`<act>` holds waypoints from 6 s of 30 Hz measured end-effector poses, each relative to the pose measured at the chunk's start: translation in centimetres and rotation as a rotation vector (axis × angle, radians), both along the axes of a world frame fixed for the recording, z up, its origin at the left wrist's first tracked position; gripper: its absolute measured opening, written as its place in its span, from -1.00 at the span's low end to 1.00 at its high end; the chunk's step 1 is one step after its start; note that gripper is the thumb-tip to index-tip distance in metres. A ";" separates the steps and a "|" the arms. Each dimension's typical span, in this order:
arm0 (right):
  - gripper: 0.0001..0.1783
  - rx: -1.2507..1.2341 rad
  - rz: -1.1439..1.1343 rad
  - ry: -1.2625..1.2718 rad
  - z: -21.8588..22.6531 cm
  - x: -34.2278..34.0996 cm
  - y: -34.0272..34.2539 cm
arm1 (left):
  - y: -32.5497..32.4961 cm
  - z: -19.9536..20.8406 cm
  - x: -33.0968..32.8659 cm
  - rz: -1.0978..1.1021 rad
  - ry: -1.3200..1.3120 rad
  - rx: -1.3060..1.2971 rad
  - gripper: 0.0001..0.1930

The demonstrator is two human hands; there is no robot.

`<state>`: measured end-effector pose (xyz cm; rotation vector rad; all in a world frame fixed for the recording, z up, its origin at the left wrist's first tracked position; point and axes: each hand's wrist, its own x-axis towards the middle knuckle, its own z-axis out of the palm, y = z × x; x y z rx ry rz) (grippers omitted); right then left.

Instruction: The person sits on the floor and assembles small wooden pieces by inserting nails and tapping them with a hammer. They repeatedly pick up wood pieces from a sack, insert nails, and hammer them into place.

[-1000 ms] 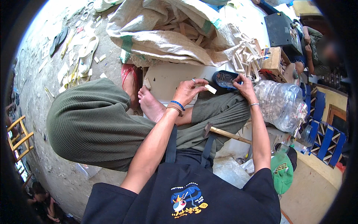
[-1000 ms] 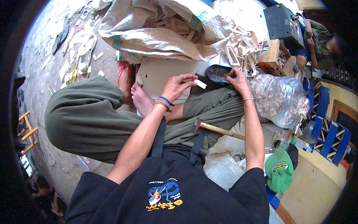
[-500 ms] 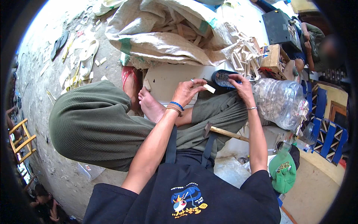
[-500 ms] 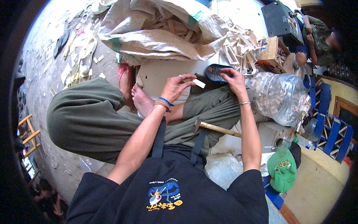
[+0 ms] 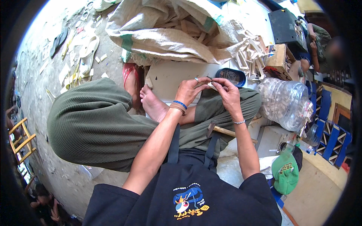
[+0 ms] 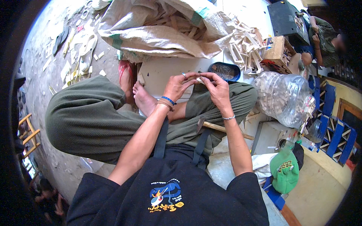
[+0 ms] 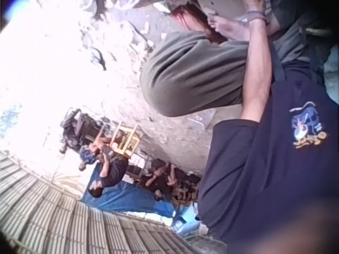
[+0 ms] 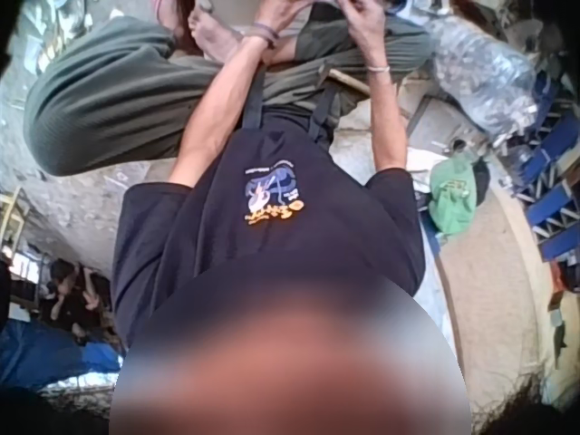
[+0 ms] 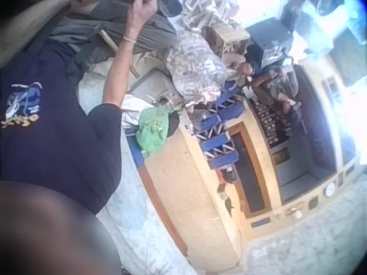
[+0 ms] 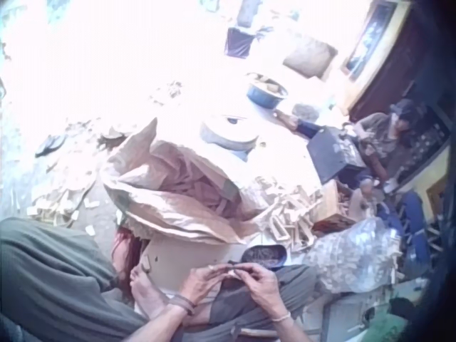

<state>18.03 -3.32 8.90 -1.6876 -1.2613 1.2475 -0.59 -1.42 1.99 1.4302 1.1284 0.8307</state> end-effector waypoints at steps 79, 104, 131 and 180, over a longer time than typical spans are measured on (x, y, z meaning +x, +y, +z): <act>-0.79 0.556 0.538 -0.818 0.8 0.1 0.6 | 0.2 -0.9 0.5 -0.015 -0.053 -0.066 -0.70; -0.69 0.638 0.604 -0.919 1.1 0.0 0.5 | 0.4 -1.3 0.5 -0.008 -0.013 -0.008 -0.69; -0.66 -0.122 0.078 -0.083 -2.6 1.1 0.8 | 1.4 -1.3 -1.0 -0.117 -0.312 -0.318 -0.53; -0.45 0.409 0.160 -0.662 4.3 4.0 -11.9 | 1.0 -1.5 0.2 0.016 -0.320 -0.172 -0.85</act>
